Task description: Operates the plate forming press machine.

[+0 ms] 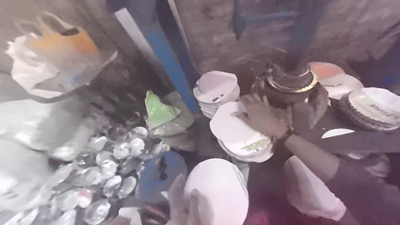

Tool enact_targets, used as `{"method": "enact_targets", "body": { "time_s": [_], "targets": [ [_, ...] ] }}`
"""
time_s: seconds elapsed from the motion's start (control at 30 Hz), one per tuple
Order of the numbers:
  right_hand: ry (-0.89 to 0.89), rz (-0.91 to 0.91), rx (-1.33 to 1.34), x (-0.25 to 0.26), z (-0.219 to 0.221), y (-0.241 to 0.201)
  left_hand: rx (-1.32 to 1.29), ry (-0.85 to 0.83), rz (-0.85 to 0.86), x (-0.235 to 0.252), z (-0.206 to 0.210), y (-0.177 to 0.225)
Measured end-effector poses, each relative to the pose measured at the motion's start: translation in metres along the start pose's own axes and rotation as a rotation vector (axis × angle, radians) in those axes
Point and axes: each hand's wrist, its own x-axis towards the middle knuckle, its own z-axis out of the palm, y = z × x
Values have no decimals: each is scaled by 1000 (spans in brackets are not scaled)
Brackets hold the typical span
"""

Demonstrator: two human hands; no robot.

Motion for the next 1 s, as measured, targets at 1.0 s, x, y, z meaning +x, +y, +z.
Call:
{"method": "enact_targets", "body": {
  "time_s": [1.0],
  "targets": [
    [105, -236, 439, -66, -13, -40, -223, -76, -307, -10, 40, 24]
  ]
}}
